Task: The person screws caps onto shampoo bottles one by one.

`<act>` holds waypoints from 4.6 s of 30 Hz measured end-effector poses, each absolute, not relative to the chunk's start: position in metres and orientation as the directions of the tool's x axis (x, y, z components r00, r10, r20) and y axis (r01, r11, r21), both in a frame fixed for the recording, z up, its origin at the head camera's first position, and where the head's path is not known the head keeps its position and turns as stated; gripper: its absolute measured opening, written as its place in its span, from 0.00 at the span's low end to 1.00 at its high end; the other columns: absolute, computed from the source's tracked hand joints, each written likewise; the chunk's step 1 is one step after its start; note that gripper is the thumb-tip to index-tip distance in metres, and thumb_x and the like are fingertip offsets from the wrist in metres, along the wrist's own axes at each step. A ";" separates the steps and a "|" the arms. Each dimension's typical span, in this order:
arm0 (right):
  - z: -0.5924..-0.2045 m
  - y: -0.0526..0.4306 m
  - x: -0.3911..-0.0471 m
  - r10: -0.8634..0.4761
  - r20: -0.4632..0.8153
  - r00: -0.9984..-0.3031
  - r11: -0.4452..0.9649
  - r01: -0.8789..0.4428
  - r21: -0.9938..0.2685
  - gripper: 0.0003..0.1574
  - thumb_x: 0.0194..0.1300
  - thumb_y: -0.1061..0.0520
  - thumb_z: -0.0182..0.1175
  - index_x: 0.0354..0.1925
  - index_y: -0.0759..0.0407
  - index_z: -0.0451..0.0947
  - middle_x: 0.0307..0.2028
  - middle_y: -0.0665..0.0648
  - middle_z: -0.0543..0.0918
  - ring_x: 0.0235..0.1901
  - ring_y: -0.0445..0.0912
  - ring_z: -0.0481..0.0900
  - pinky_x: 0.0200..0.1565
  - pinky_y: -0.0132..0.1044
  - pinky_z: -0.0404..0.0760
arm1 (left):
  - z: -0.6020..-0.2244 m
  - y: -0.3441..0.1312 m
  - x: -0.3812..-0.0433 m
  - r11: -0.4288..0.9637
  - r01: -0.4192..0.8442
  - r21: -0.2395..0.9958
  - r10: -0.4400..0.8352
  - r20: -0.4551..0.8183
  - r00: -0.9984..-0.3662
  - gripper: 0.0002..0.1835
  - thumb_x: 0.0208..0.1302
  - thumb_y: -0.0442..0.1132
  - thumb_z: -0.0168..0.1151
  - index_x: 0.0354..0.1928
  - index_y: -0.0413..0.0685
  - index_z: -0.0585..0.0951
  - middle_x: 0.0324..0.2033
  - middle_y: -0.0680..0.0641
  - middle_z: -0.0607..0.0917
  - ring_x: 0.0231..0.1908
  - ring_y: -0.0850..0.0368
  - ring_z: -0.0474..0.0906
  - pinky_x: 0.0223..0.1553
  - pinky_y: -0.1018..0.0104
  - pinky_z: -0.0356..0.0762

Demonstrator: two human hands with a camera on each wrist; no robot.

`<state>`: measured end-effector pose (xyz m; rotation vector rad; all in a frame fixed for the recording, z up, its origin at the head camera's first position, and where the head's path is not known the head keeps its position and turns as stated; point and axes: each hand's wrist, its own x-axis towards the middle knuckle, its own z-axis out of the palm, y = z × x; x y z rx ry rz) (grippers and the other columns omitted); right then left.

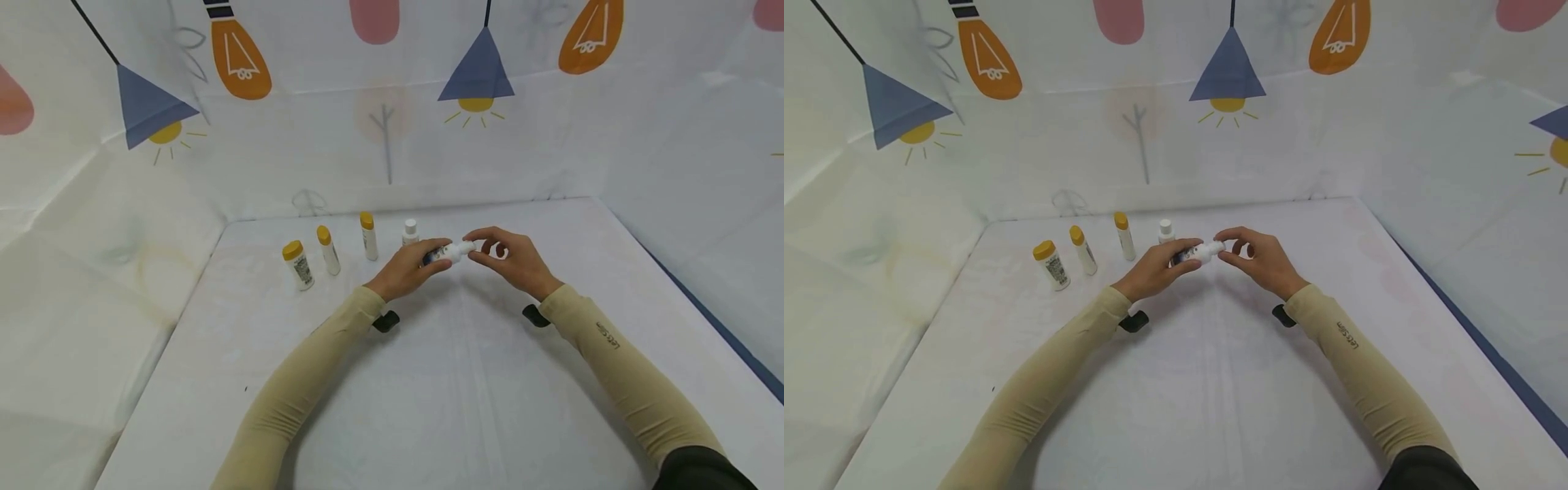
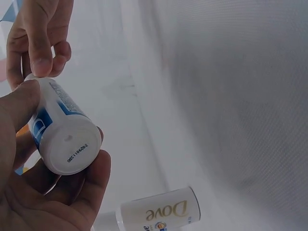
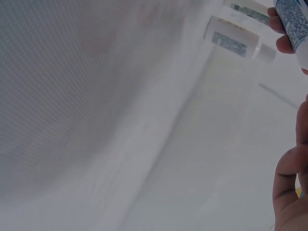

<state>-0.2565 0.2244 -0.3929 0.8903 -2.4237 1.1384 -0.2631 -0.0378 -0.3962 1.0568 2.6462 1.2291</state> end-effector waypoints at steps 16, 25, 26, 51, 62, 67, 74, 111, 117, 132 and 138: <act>-0.393 0.222 -0.255 -0.357 0.452 -0.818 0.584 -0.573 -0.575 0.11 0.71 0.45 0.65 0.39 0.49 0.80 0.31 0.47 0.85 0.24 0.44 0.71 0.25 0.35 0.67 | -0.393 -0.036 -0.259 0.403 0.619 0.674 0.616 0.300 -0.728 0.28 0.73 0.51 0.61 0.70 0.48 0.73 0.60 0.51 0.81 0.53 0.64 0.77 0.55 0.69 0.73; -0.394 0.220 -0.249 -0.373 0.316 -0.872 0.634 -0.488 -0.600 0.36 0.81 0.34 0.39 0.29 0.54 0.77 0.22 0.59 0.77 0.20 0.49 0.65 0.26 0.42 0.65 | -0.395 -0.032 -0.253 0.384 0.623 0.681 0.642 0.288 -0.710 0.28 0.73 0.51 0.62 0.70 0.51 0.74 0.58 0.53 0.81 0.48 0.65 0.77 0.51 0.70 0.74; -0.394 0.221 -0.249 -0.384 0.320 -0.866 0.624 -0.499 -0.602 0.37 0.81 0.33 0.36 0.32 0.54 0.78 0.24 0.58 0.76 0.21 0.50 0.65 0.26 0.43 0.64 | -0.394 -0.032 -0.253 0.384 0.621 0.683 0.641 0.287 -0.712 0.28 0.73 0.51 0.61 0.70 0.50 0.74 0.58 0.53 0.82 0.47 0.64 0.77 0.51 0.70 0.74; -0.392 0.229 -0.258 -0.572 0.577 -0.583 0.355 -0.810 -0.467 0.29 0.63 0.72 0.66 0.59 0.52 0.79 0.52 0.49 0.81 0.41 0.40 0.77 0.39 0.38 0.73 | -0.400 -0.040 -0.260 0.417 0.601 0.682 0.614 0.276 -0.739 0.28 0.74 0.52 0.60 0.70 0.48 0.74 0.53 0.54 0.83 0.45 0.64 0.77 0.49 0.69 0.75; -0.394 0.227 -0.254 -0.566 0.498 -0.657 0.436 -0.751 -0.497 0.20 0.68 0.63 0.66 0.58 0.57 0.80 0.47 0.48 0.82 0.37 0.40 0.78 0.35 0.38 0.74 | -0.404 -0.042 -0.259 0.399 0.619 0.677 0.622 0.296 -0.725 0.28 0.74 0.49 0.61 0.69 0.45 0.74 0.54 0.50 0.83 0.45 0.63 0.78 0.47 0.67 0.76; -0.394 0.225 -0.251 -0.515 0.422 -0.746 0.505 -0.662 -0.554 0.10 0.73 0.54 0.64 0.50 0.53 0.82 0.38 0.47 0.83 0.34 0.42 0.77 0.33 0.41 0.73 | -0.403 -0.042 -0.257 0.395 0.618 0.680 0.624 0.295 -0.723 0.27 0.73 0.48 0.62 0.69 0.47 0.75 0.56 0.51 0.83 0.46 0.64 0.78 0.48 0.68 0.76; -0.396 0.223 -0.251 -0.468 0.347 -0.813 0.561 -0.577 -0.594 0.15 0.78 0.47 0.56 0.35 0.51 0.80 0.32 0.54 0.84 0.28 0.46 0.72 0.31 0.38 0.68 | -0.400 -0.038 -0.253 0.374 0.628 0.682 0.640 0.301 -0.707 0.27 0.73 0.48 0.63 0.69 0.46 0.75 0.59 0.50 0.82 0.47 0.64 0.77 0.50 0.70 0.75; -0.398 0.225 -0.252 -0.564 0.526 -0.636 0.437 -0.771 -0.464 0.23 0.65 0.61 0.71 0.58 0.53 0.82 0.42 0.44 0.84 0.38 0.37 0.78 0.40 0.36 0.74 | -0.402 -0.045 -0.255 0.387 0.593 0.706 0.616 0.280 -0.736 0.27 0.73 0.49 0.62 0.69 0.49 0.74 0.54 0.52 0.83 0.43 0.61 0.76 0.45 0.67 0.75; -0.398 0.223 -0.251 -0.516 0.493 -0.700 0.487 -0.713 -0.503 0.10 0.68 0.53 0.69 0.48 0.51 0.83 0.37 0.43 0.84 0.34 0.38 0.77 0.36 0.41 0.75 | -0.402 -0.043 -0.255 0.379 0.602 0.703 0.627 0.284 -0.725 0.27 0.73 0.49 0.62 0.70 0.48 0.74 0.57 0.51 0.82 0.46 0.62 0.77 0.48 0.67 0.76; -0.398 0.220 -0.247 -0.416 0.368 -0.832 0.587 -0.554 -0.590 0.19 0.79 0.42 0.52 0.41 0.52 0.81 0.32 0.53 0.84 0.29 0.45 0.75 0.30 0.40 0.72 | -0.403 -0.039 -0.256 0.363 0.619 0.697 0.638 0.298 -0.710 0.28 0.73 0.49 0.62 0.70 0.48 0.74 0.60 0.48 0.81 0.48 0.63 0.77 0.50 0.68 0.75; -0.396 0.224 -0.250 -0.510 0.479 -0.714 0.470 -0.698 -0.540 0.33 0.70 0.53 0.67 0.70 0.47 0.70 0.49 0.50 0.83 0.40 0.42 0.79 0.41 0.37 0.73 | -0.403 -0.042 -0.257 0.391 0.611 0.688 0.620 0.294 -0.727 0.27 0.73 0.50 0.62 0.70 0.50 0.74 0.54 0.52 0.83 0.43 0.62 0.76 0.45 0.68 0.75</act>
